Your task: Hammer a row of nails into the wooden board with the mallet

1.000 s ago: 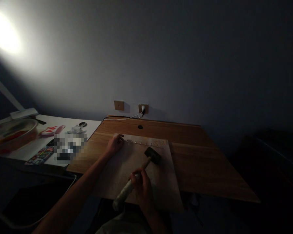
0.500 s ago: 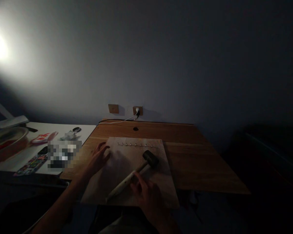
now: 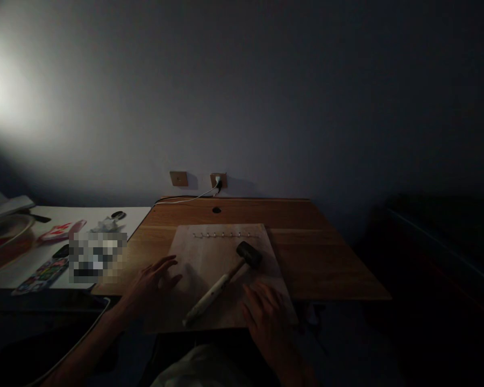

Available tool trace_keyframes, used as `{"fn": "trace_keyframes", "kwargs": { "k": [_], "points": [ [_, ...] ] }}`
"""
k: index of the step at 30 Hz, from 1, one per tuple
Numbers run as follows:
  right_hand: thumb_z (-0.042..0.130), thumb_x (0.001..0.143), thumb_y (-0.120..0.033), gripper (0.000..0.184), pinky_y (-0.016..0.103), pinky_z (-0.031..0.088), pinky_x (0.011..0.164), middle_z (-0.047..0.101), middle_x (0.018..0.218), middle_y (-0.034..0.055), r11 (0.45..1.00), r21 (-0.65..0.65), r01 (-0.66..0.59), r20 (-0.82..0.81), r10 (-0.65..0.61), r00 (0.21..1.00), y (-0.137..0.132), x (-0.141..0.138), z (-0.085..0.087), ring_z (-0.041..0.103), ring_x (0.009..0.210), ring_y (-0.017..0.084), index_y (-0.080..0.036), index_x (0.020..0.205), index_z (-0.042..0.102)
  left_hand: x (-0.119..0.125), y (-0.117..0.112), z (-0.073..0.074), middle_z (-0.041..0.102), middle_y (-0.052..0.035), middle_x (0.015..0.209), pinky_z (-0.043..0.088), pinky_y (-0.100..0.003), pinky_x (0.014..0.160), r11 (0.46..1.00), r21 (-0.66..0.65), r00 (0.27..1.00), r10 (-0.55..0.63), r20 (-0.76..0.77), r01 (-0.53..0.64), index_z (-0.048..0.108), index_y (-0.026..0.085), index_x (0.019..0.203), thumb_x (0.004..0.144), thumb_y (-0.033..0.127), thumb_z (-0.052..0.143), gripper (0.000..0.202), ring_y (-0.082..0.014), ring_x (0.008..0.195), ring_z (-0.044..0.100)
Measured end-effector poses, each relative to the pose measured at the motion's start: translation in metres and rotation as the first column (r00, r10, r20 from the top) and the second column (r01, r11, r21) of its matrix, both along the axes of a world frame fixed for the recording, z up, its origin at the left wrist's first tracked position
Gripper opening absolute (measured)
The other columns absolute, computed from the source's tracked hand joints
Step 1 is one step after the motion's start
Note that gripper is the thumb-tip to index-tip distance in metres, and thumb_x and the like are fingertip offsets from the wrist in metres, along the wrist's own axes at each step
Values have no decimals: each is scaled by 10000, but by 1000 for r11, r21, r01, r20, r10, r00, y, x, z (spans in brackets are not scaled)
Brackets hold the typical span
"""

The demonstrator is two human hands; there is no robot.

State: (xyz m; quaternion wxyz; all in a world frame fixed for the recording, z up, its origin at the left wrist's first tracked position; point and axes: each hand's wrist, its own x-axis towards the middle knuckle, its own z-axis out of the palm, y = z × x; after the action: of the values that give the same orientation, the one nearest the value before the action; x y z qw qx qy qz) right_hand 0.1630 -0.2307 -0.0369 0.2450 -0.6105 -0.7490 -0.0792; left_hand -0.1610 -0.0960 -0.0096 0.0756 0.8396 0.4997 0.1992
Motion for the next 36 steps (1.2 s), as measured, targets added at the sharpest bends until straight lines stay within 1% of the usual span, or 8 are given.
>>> {"fn": "trace_keyframes", "kwargs": {
  "k": [5,11,16,20,23,28,32,36],
  "points": [
    [481,991,-371,328,428,538,892,755,1089,113,989,-22,145,8,-145,989,1,67,-1,698,1005,260,-208,1164,707,48,-5,2,639,-76,1376,530,-405,1017,971,-23,967,-235,94,238,664,271,1208,927,452,594,342,-256,1126,685],
    [439,944,-395,372,453,544,888,770,1053,138,937,-47,346,15,-346,938,-10,162,-10,712,993,300,-198,1067,730,135,-8,0,594,-110,1420,485,-400,1075,833,-70,833,-538,129,549,604,229,1280,956,497,537,426,-254,1247,608],
    [373,929,-421,482,460,530,942,727,1165,192,879,3,477,-20,-476,879,-31,228,-13,689,1077,320,-135,1185,665,183,-16,-10,509,-150,1508,294,-688,1143,810,-11,810,-586,-1,586,446,231,1462,995,539,422,560,-383,1412,419],
    [332,889,-518,673,553,511,919,690,1167,291,727,-37,685,40,-684,728,-48,265,-12,658,1073,427,-21,1220,643,194,-19,-14,504,-133,1517,192,-762,1148,794,-6,794,-608,-8,608,398,257,1496,1012,531,371,557,-384,1479,310],
    [301,891,-587,732,556,517,891,687,1161,301,650,-169,741,17,-750,662,-53,277,-15,663,1073,435,-43,1227,656,196,-19,-15,522,-137,1501,179,-777,1145,788,-1,788,-615,-10,615,423,244,1476,1012,519,381,541,-374,1489,298],
    [294,874,-654,790,533,511,939,692,1202,268,658,-246,712,-66,-744,664,-48,273,-20,665,1102,425,-61,1270,636,199,-17,-20,589,-134,1430,179,-779,1146,810,17,810,-586,13,586,484,227,1416,1017,481,398,481,-356,1463,350],
    [266,843,-718,919,533,487,1008,635,1311,285,579,-312,753,-143,-813,565,-45,259,-10,631,1190,424,-17,1353,571,197,-13,-22,674,-104,1300,171,-759,1158,826,45,826,-563,26,562,562,248,1317,1025,452,399,392,-327,1431,394],
    [275,847,-711,876,541,513,977,675,1263,255,620,-341,706,-235,-784,575,-49,235,4,655,1158,416,-61,1343,587,177,-5,-23,695,-67,1258,207,-679,1183,841,109,844,-535,28,530,618,273,1232,1018,391,453,295,-292,1361,474]
  ]
}}
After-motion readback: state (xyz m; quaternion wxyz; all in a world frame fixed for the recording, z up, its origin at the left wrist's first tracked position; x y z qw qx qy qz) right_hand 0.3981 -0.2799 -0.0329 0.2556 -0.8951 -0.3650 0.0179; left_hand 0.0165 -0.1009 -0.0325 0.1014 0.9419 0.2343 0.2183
